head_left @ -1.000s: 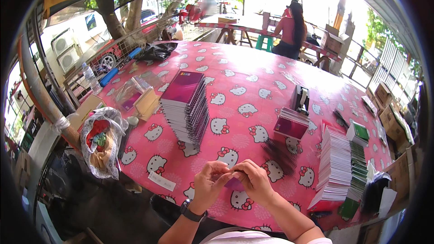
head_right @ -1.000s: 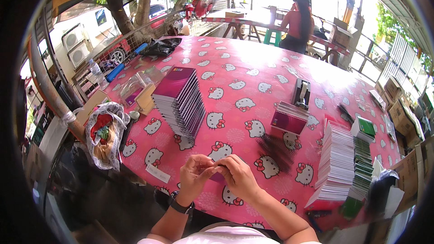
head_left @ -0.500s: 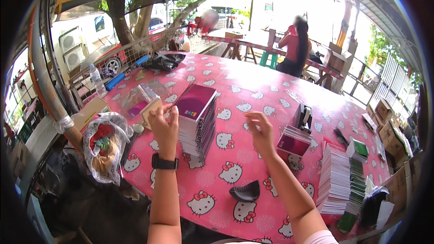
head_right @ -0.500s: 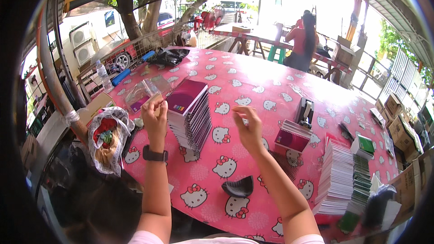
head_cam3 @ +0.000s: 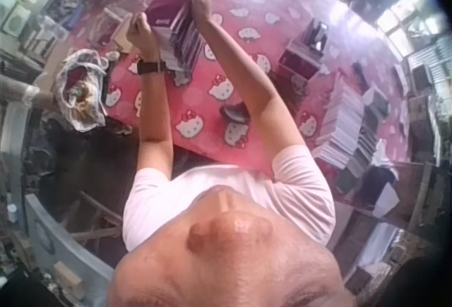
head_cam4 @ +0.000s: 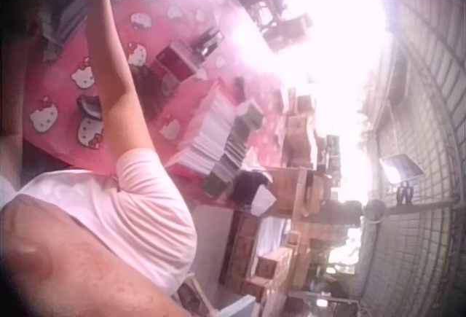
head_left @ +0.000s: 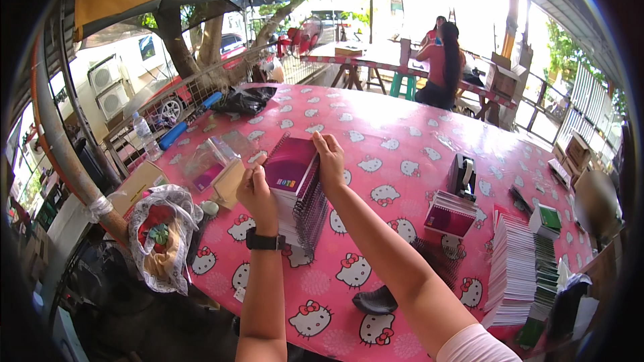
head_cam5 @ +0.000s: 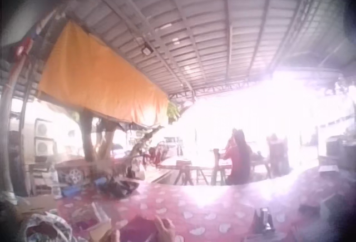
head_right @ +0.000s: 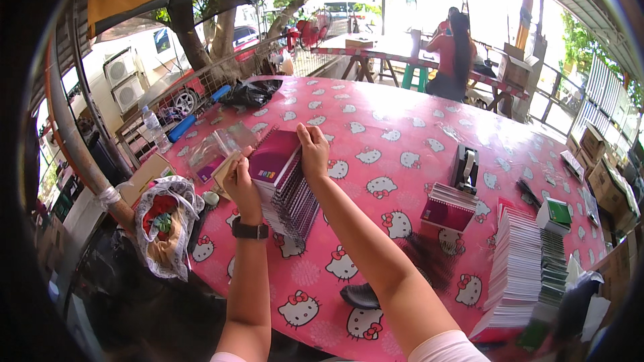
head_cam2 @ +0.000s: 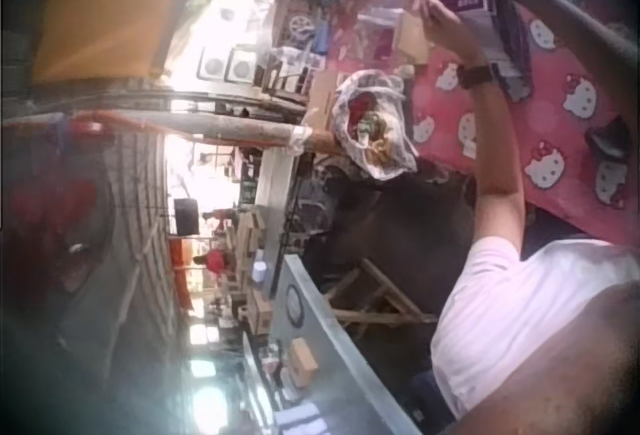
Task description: The person inserts spiral bindings into small notebooks and stacks them on a table. They repeatedly pick up a notebook, align the binding, and place the finished item into a growing pile.
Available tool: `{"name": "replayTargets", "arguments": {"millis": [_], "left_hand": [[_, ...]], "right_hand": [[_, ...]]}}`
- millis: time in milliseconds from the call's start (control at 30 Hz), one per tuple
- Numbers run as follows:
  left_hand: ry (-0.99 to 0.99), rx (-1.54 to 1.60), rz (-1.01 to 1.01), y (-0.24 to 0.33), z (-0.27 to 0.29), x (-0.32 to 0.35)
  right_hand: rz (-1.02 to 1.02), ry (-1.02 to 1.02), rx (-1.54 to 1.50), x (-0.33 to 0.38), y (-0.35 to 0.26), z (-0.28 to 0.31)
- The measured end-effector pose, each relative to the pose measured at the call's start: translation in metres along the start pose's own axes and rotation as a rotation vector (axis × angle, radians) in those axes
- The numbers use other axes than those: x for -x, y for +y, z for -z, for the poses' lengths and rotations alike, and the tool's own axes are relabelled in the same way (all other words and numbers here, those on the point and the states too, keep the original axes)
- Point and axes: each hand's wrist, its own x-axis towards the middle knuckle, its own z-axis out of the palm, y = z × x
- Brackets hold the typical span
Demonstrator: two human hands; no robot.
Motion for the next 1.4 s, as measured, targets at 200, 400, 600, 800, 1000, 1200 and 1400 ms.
{"name": "replayTargets", "arguments": {"millis": [200,400,600,800,1000,1200,1400], "left_hand": [[-0.017,-0.041,0.084,0.010,-0.008,0.008],[-0.177,-0.244,-0.384,-0.022,0.035,-0.019],[-0.006,-0.115,-0.262,0.059,0.098,0.014],[-0.165,-0.065,-0.275,0.079,0.062,0.099],[-0.552,-0.118,-0.223,0.109,0.018,0.177],[-0.976,-0.114,0.178,0.107,0.017,0.223],[-0.926,0.274,0.678,0.086,0.064,0.283]], "right_hand": [[0.086,-0.105,-0.018,-0.004,0.003,0.017],[0.234,-0.189,0.300,0.032,-0.034,0.059],[0.290,0.095,1.482,0.086,-0.119,0.272],[0.361,0.174,1.639,0.099,-0.114,0.349],[0.391,0.117,1.416,0.128,-0.148,0.290],[0.167,-0.425,1.047,0.251,-0.205,0.222],[-0.380,-0.021,0.251,0.328,-0.158,0.247]]}}
